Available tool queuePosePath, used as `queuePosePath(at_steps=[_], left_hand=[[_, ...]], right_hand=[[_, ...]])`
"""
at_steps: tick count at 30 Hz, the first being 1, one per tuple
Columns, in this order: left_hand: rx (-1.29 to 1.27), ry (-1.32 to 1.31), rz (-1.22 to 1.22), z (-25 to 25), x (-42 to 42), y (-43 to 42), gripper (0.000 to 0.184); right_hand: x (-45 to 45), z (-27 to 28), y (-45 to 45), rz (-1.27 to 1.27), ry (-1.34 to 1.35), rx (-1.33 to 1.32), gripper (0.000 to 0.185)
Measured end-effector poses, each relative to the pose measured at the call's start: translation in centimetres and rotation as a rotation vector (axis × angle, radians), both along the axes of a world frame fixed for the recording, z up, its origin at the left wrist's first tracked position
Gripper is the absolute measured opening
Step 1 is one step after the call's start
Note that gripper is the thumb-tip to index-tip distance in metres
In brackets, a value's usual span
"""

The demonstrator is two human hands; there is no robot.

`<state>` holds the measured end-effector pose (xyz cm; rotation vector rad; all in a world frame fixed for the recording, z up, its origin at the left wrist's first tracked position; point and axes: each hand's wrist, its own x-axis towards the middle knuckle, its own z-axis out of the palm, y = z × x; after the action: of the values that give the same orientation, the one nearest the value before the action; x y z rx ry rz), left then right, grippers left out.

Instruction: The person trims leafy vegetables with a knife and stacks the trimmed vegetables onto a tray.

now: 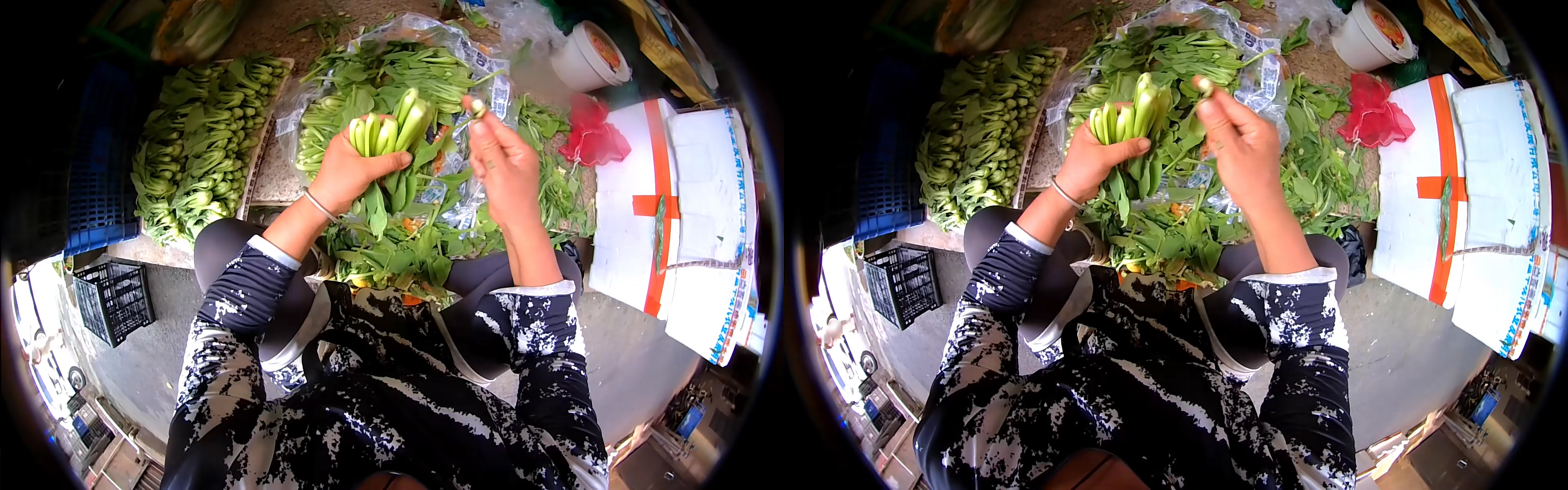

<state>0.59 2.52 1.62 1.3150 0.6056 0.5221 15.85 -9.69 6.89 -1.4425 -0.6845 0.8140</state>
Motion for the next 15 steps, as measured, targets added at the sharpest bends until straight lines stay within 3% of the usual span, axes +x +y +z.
queuePosePath(at_steps=[2, 4, 6, 8, 15], left_hand=[[-0.118, -0.061, -0.025, -0.6, -0.2, 0.6, 0.049], [-0.341, -0.145, -0.176, -0.5, -0.3, 1.0, 0.049], [-0.374, -0.159, -0.198, -0.4, -0.6, 0.8, 0.049], [-0.462, -0.131, -0.247, -0.4, -0.9, 0.9, 0.036], [-0.380, -0.050, -0.372, 0.0, -1.4, 0.6, 0.039]], right_hand=[[0.7, -0.1, 0.2, -0.091, 0.077, 0.031, 0.034], [0.9, 0.4, 0.3, -0.243, -0.041, -0.013, 0.034], [1.3, 0.4, 0.1, -0.201, -0.086, -0.027, 0.035], [1.5, 0.9, -0.1, -0.014, 0.013, -0.114, 0.037], [1.0, 1.0, -0.9, 0.339, -0.071, -0.113, 0.038]])
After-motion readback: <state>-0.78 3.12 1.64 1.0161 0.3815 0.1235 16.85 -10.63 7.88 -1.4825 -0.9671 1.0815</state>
